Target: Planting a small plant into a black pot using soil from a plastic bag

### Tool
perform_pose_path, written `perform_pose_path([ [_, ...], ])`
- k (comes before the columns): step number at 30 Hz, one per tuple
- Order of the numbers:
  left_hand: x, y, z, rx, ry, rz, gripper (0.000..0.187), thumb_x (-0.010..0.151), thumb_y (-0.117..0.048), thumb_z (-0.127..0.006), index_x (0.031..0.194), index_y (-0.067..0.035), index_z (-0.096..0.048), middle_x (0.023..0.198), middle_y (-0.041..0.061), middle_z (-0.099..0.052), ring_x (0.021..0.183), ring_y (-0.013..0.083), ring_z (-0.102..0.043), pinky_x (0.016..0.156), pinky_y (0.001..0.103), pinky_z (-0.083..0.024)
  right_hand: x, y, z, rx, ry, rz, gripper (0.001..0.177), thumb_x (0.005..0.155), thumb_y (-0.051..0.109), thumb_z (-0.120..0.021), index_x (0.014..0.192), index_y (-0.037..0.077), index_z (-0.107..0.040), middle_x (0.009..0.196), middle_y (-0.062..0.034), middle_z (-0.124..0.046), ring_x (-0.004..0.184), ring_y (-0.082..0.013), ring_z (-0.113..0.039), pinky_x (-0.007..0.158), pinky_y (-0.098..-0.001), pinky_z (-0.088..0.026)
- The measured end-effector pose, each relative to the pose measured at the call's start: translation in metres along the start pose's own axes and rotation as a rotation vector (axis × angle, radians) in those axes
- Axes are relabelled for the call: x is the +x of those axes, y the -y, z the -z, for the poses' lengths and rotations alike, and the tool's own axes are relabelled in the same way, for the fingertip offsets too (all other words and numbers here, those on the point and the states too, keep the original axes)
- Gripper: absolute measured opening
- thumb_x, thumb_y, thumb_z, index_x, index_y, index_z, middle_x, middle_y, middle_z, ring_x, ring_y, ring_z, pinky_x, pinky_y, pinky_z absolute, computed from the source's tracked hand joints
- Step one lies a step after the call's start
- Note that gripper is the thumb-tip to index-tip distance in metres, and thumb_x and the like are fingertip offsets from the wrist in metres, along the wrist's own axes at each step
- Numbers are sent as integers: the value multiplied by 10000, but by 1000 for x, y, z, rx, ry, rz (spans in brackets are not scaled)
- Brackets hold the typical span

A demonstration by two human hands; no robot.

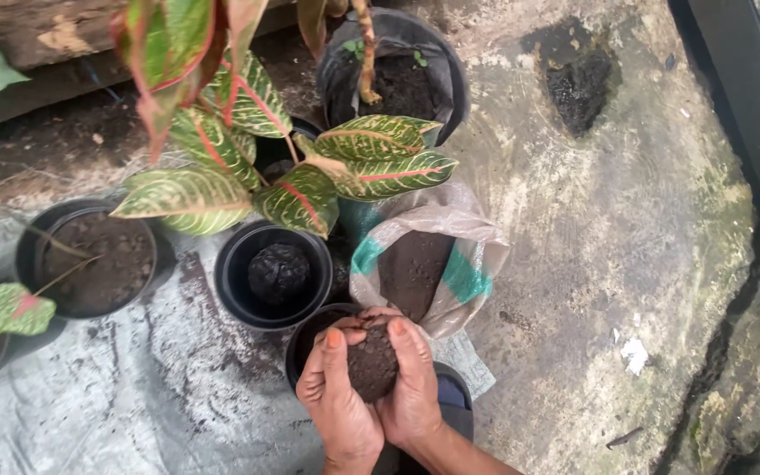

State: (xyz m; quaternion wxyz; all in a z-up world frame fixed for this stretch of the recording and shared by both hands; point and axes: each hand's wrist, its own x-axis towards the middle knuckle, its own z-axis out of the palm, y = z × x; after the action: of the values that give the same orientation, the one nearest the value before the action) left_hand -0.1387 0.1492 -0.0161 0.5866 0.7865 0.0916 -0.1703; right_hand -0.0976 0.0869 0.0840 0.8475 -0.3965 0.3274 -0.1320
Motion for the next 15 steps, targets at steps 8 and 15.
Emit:
perform_pose_path([
  [8,1,-1,25,-24,-56,-4,569,1067,-398,-334,1225,-18,-726,1257,178,-682,1260,311,-579,1129,468,-412,-11,-21,-11,48,61,-105,299,920,239,-679,1034,-38,-695,981,-227,-744,892,-330,-720,836,-422,-577],
  [15,4,-5,26,-53,-92,5,562,1067,-394,-339,1226,-17,-724,1242,175,-685,1243,306,-585,1117,461,-419,-9,-35,-12,20,122,-12,262,944,205,-684,978,-55,-700,984,-183,-714,912,-316,-705,862,-430,-574],
])
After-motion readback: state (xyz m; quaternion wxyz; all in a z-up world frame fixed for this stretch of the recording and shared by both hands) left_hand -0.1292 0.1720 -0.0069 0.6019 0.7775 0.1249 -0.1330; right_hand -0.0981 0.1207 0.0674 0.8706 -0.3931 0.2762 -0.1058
